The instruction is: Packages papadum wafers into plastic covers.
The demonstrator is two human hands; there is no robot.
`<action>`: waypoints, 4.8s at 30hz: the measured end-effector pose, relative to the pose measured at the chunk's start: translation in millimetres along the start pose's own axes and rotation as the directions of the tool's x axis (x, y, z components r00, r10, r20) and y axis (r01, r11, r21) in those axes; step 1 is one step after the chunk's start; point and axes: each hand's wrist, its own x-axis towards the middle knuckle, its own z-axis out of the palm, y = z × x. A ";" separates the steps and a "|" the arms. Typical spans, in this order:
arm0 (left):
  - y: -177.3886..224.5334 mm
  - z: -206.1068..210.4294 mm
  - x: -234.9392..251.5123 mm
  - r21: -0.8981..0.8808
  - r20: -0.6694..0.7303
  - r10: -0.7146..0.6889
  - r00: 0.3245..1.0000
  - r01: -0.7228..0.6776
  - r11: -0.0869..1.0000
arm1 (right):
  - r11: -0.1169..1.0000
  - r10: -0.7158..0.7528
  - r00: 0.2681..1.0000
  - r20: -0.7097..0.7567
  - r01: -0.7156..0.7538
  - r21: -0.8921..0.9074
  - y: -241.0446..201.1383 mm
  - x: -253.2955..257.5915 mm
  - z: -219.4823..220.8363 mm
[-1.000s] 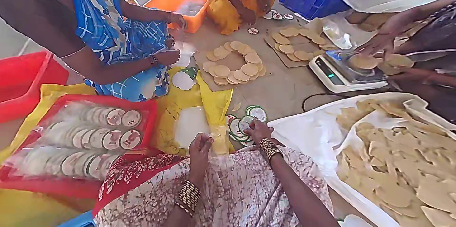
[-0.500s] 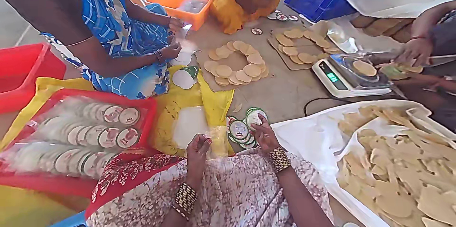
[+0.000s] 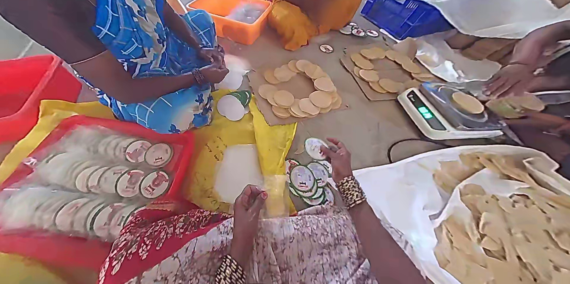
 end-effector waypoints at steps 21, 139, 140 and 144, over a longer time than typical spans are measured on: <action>0.5 4.0 -6.8 -0.138 -0.008 -0.162 0.987 0.159 0.978 | 0.554 0.016 0.936 -0.352 -0.301 -0.776 -48.6 218.8 67.0; -6.9 0.7 -47.5 0.307 -0.034 0.126 0.991 -0.110 0.945 | 0.381 0.462 0.809 -0.364 -0.551 -0.742 85.7 -319.2 -279.3; -8.1 0.1 -46.7 0.303 -0.026 0.130 0.991 -0.116 0.946 | 0.401 0.467 0.806 -0.364 -0.560 -0.725 85.8 -318.6 -279.2; -6.3 -1.5 -49.0 0.296 -0.040 0.121 0.992 -0.104 0.950 | 0.701 0.235 0.847 -0.477 -0.488 -0.520 65.6 -320.3 -276.6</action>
